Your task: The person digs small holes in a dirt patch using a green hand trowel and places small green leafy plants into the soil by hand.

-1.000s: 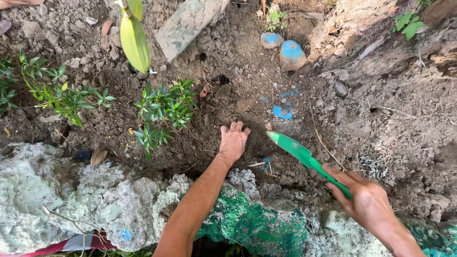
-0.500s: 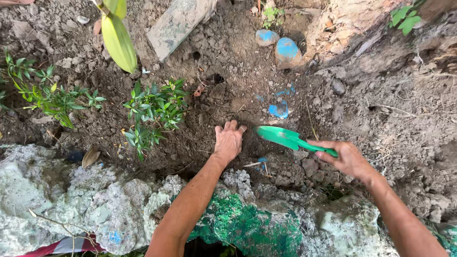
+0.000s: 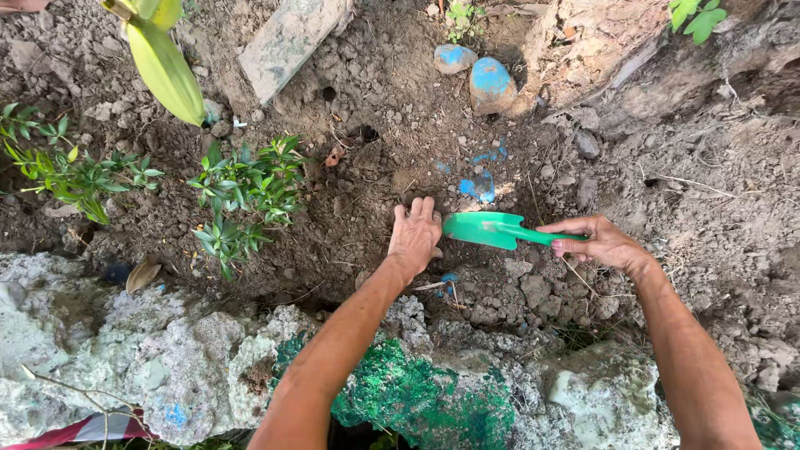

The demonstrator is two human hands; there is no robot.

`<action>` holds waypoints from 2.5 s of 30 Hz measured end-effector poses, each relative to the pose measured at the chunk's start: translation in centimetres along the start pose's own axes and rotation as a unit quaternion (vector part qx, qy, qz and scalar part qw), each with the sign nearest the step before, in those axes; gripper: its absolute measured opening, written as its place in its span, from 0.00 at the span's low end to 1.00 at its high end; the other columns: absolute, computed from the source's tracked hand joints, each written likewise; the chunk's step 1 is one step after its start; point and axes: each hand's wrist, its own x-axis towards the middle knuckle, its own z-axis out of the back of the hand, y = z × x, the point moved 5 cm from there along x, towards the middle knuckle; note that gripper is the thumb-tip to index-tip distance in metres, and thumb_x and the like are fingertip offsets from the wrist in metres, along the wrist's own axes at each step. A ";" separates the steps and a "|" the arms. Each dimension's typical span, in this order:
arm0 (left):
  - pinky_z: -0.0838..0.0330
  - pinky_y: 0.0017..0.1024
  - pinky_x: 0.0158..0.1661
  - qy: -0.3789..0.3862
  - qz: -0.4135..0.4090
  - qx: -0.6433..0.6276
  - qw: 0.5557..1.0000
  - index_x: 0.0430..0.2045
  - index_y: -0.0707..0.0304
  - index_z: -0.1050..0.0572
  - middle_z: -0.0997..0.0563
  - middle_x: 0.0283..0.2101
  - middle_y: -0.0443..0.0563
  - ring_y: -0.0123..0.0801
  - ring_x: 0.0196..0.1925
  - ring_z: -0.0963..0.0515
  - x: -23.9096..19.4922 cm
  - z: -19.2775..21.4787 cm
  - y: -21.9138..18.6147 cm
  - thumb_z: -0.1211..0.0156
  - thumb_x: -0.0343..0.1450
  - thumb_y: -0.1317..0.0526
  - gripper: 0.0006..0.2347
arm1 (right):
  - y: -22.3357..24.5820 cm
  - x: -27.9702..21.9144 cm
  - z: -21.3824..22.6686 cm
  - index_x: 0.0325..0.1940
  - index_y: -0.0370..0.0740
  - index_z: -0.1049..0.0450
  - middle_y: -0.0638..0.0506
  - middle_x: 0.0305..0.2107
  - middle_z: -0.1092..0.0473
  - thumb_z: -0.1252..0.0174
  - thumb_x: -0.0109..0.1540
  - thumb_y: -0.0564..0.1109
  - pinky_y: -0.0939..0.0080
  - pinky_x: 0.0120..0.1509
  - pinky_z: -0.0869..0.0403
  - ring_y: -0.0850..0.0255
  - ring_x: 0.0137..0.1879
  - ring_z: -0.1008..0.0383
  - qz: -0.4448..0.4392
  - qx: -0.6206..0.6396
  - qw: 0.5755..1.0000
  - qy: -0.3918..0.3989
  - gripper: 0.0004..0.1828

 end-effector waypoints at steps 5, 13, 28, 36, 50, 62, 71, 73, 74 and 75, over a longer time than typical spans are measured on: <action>0.37 0.51 0.49 -0.082 0.057 0.030 0.995 0.49 0.63 0.23 0.32 0.52 0.51 0.41 0.58 0.34 0.5 -1.3 -0.5 0.37 0.68 0.62 0.15 | -1.2 0.6 0.4 0.57 0.52 0.18 0.53 0.30 0.19 0.31 0.57 0.50 0.64 0.34 0.28 0.68 0.30 0.29 -0.002 -0.014 1.000 -0.008 0.23; 0.38 0.52 0.50 -0.074 0.024 0.051 0.996 0.46 0.61 0.25 0.29 0.47 0.50 0.39 0.55 0.33 -0.3 -0.5 -0.1 0.33 0.62 0.58 0.19 | 3.8 -6.4 -2.3 0.58 0.57 0.21 0.56 0.44 0.21 0.39 0.60 0.56 0.59 0.31 0.24 0.67 0.24 0.26 0.011 -0.191 0.977 -0.095 0.22; 0.27 0.43 0.41 -0.058 0.018 0.115 0.991 0.49 0.62 0.25 0.22 0.45 0.53 0.41 0.49 0.24 -1.6 -3.6 2.2 0.34 0.66 0.51 0.21 | 10.7 -7.4 -13.4 0.64 0.52 0.28 0.41 0.36 0.22 0.41 0.62 0.52 0.45 0.36 0.21 0.44 0.30 0.20 0.100 -0.367 0.913 -0.144 0.25; 0.24 0.52 0.42 -0.144 0.131 -0.214 0.957 0.38 0.67 0.22 0.18 0.36 0.63 0.52 0.41 0.18 -2.5 3.9 6.1 0.35 0.65 0.44 0.22 | 9.4 -11.8 -11.4 0.64 0.52 0.26 0.47 0.39 0.19 0.41 0.65 0.50 0.50 0.31 0.22 0.52 0.23 0.22 -0.023 -0.247 0.960 -0.130 0.22; 0.20 0.41 0.45 -0.048 0.056 -0.155 0.985 0.40 0.65 0.23 0.20 0.45 0.61 0.48 0.44 0.16 1.5 9.7 4.2 0.27 0.64 0.55 0.17 | 10.4 -12.9 -10.5 0.56 0.45 0.22 0.48 0.37 0.16 0.36 0.57 0.41 0.62 0.39 0.18 0.60 0.38 0.15 0.092 -0.082 0.972 -0.202 0.21; 0.24 0.47 0.49 -0.043 0.009 -0.156 0.987 0.53 0.63 0.31 0.22 0.50 0.64 0.57 0.50 0.20 -7.6 0.3 7.7 0.22 0.58 0.61 0.30 | 20.8 -7.3 -10.1 0.40 0.42 0.28 0.53 0.24 0.32 0.41 0.72 0.41 0.52 0.47 0.23 0.62 0.32 0.31 0.442 0.395 0.773 -0.226 0.05; 0.23 0.46 0.50 -0.023 -0.005 -0.137 0.990 0.53 0.64 0.27 0.23 0.52 0.68 0.57 0.50 0.19 -4.6 -4.4 6.3 0.48 0.73 0.67 0.14 | 14.7 0.6 -12.8 0.36 0.41 0.31 0.54 0.24 0.38 0.42 0.71 0.40 0.52 0.43 0.30 0.62 0.31 0.38 0.369 0.465 0.763 -0.256 0.09; 0.24 0.47 0.51 -0.061 -0.047 -0.151 0.986 0.49 0.68 0.26 0.23 0.53 0.70 0.59 0.51 0.20 -4.8 -5.6 4.6 0.51 0.74 0.66 0.12 | 11.7 -0.1 -11.2 0.37 0.41 0.31 0.55 0.23 0.40 0.42 0.71 0.42 0.49 0.49 0.27 0.62 0.31 0.39 0.351 0.483 0.754 -0.274 0.09; 0.25 0.47 0.51 -0.044 -0.034 -0.176 0.983 0.48 0.69 0.26 0.24 0.54 0.71 0.60 0.52 0.20 -4.7 -5.8 4.6 0.52 0.74 0.67 0.11 | 10.9 0.3 -10.9 0.32 0.43 0.35 0.55 0.21 0.41 0.44 0.71 0.45 0.47 0.48 0.26 0.61 0.30 0.38 0.317 0.537 0.729 -0.284 0.14; 0.26 0.48 0.52 -0.026 -0.022 -0.201 0.979 0.47 0.71 0.27 0.25 0.56 0.72 0.61 0.52 0.21 -4.5 -5.8 4.6 0.53 0.74 0.68 0.11 | 10.2 0.5 -10.7 0.28 0.44 0.39 0.55 0.20 0.41 0.45 0.71 0.48 0.46 0.46 0.25 0.60 0.29 0.37 0.281 0.589 0.699 -0.292 0.19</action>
